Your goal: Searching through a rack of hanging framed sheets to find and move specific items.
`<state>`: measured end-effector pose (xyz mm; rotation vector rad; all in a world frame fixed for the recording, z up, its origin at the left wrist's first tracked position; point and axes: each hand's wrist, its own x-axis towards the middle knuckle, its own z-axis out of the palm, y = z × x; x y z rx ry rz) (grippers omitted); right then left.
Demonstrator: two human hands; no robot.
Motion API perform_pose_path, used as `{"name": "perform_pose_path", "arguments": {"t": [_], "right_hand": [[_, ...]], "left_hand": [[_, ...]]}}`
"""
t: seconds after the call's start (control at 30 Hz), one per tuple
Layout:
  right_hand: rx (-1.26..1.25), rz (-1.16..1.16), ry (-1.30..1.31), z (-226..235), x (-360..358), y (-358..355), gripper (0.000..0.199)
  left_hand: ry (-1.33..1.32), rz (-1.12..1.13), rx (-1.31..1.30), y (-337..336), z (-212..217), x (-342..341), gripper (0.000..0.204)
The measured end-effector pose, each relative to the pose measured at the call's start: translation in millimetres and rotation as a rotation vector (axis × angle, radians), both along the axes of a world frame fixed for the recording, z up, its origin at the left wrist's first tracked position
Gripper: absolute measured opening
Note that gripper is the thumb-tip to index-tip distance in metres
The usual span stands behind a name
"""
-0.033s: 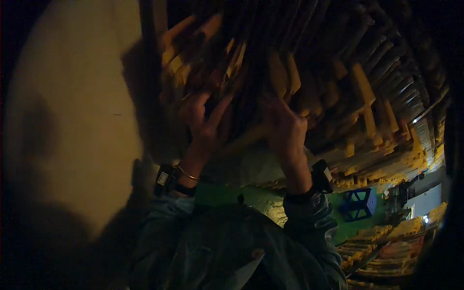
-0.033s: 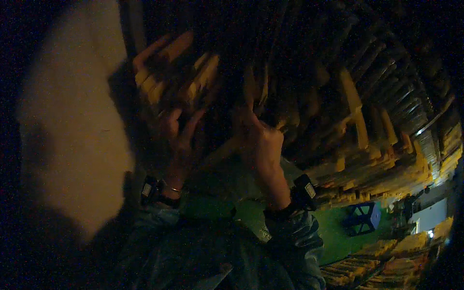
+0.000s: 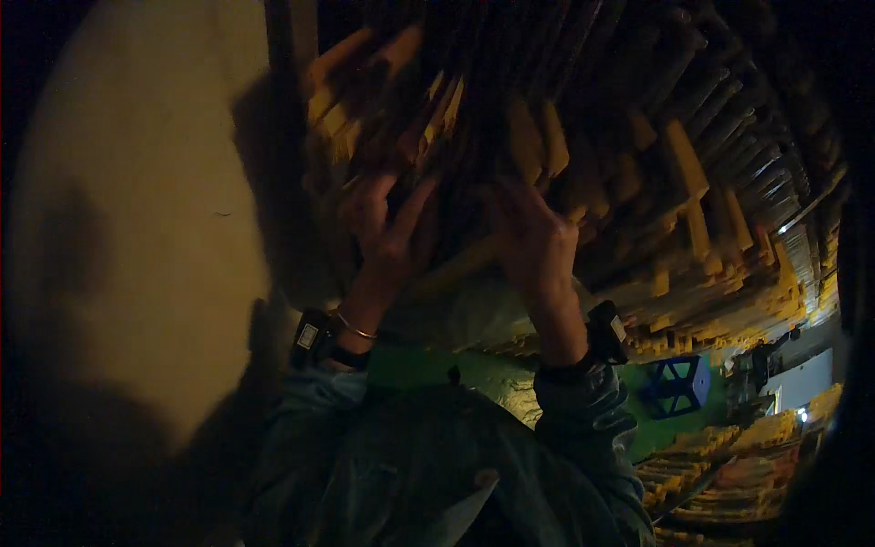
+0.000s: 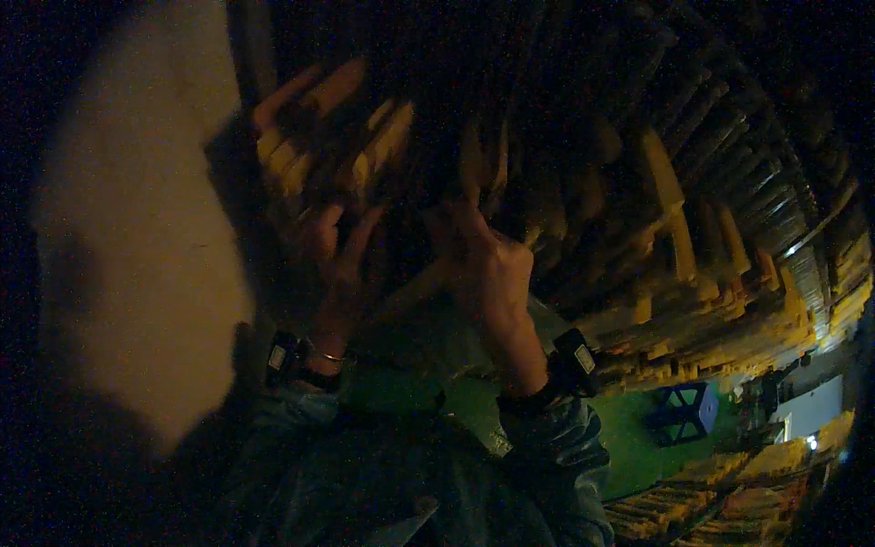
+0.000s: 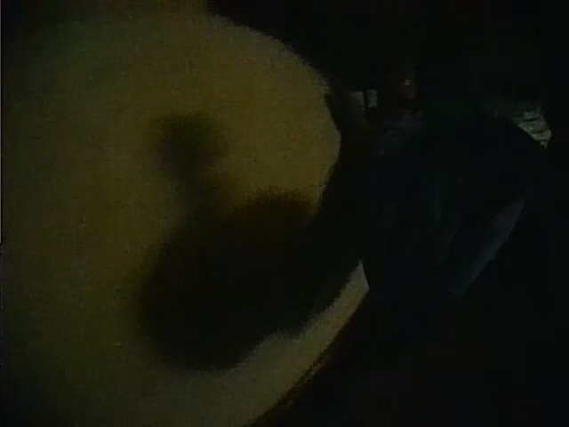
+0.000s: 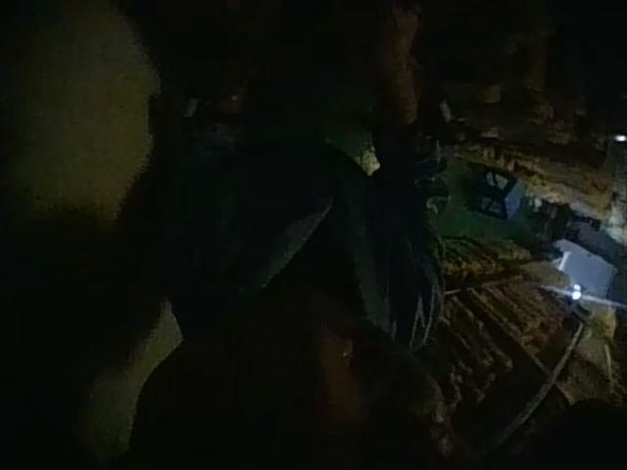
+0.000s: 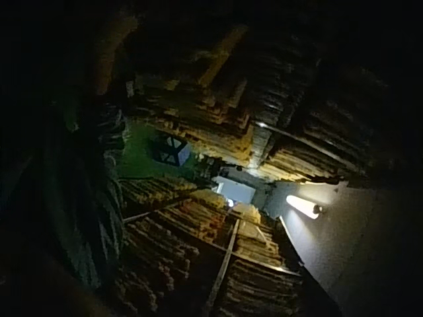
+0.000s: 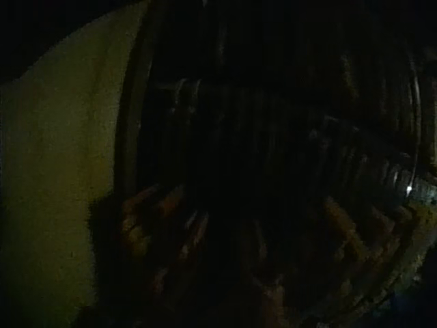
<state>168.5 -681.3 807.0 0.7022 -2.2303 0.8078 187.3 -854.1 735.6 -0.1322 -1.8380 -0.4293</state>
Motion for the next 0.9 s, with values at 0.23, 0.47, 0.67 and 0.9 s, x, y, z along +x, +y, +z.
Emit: {"name": "perform_pose_path", "arguments": {"t": [0.23, 0.47, 0.67, 0.9], "right_hand": [[0.056, -0.120, -0.160, 16.9, 17.4, -13.7, 0.033], [0.133, 0.106, -0.323, 37.6, 9.3, -0.7, 0.032], [0.072, 0.081, -0.271, 39.2, 4.8, -3.1, 0.028], [0.053, 0.105, -0.270, 28.2, 5.0, -0.6, 0.027]], "left_hand": [[-0.064, -0.020, 0.021, 3.7, -5.6, 3.8, 0.043], [0.154, 0.021, -0.066, -7.3, -16.8, -21.6, 0.042], [0.123, -0.022, 0.020, 0.1, 8.2, -3.0, 0.041], [0.070, -0.022, 0.034, -0.7, -4.3, -13.1, 0.042]]}}
